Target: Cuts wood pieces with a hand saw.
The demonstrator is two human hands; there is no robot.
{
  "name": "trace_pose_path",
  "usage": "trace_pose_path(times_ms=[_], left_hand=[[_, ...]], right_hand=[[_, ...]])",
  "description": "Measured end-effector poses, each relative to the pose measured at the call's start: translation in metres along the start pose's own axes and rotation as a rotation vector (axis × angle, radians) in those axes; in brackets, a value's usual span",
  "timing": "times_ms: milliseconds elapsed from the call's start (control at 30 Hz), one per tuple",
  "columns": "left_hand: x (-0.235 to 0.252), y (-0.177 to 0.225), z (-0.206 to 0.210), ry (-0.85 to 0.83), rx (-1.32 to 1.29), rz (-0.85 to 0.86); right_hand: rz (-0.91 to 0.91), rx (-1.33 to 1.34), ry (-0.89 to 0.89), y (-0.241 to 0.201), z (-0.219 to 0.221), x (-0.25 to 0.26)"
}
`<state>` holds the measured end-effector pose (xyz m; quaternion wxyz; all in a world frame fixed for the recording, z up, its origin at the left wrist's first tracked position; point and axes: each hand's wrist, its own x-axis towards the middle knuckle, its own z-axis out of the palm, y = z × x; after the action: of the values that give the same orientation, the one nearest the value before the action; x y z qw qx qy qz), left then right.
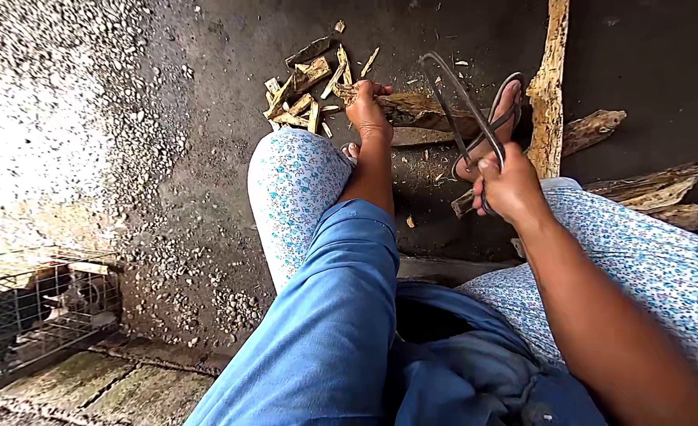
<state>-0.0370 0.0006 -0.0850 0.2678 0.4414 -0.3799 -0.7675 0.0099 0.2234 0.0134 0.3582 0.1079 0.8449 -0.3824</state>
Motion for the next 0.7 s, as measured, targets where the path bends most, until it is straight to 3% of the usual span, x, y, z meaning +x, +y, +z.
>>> trace_pose_path(times_ms=[67, 133, 367, 433, 567, 700], left_hand=[[0.0, 0.001, -0.002, 0.046, -0.021, -0.02], [0.0, 0.003, -0.005, 0.076, -0.015, -0.037], [0.004, 0.002, 0.001, 0.08, -0.011, -0.041], [0.003, 0.003, 0.003, 0.064, -0.015, -0.035], [-0.005, 0.002, 0.003, 0.06, -0.042, -0.033], [-0.003, 0.004, 0.005, 0.052, -0.024, -0.023]], right_hand=[[-0.001, -0.025, -0.012, -0.019, 0.008, 0.038], [-0.015, -0.042, -0.016, -0.016, 0.011, 0.037], [-0.062, -0.155, 0.017, 0.045, -0.021, -0.077], [-0.048, -0.195, 0.025, 0.028, -0.013, -0.059], [-0.082, -0.268, 0.029, -0.02, 0.012, 0.03], [-0.052, -0.094, -0.007, -0.002, 0.005, 0.013]])
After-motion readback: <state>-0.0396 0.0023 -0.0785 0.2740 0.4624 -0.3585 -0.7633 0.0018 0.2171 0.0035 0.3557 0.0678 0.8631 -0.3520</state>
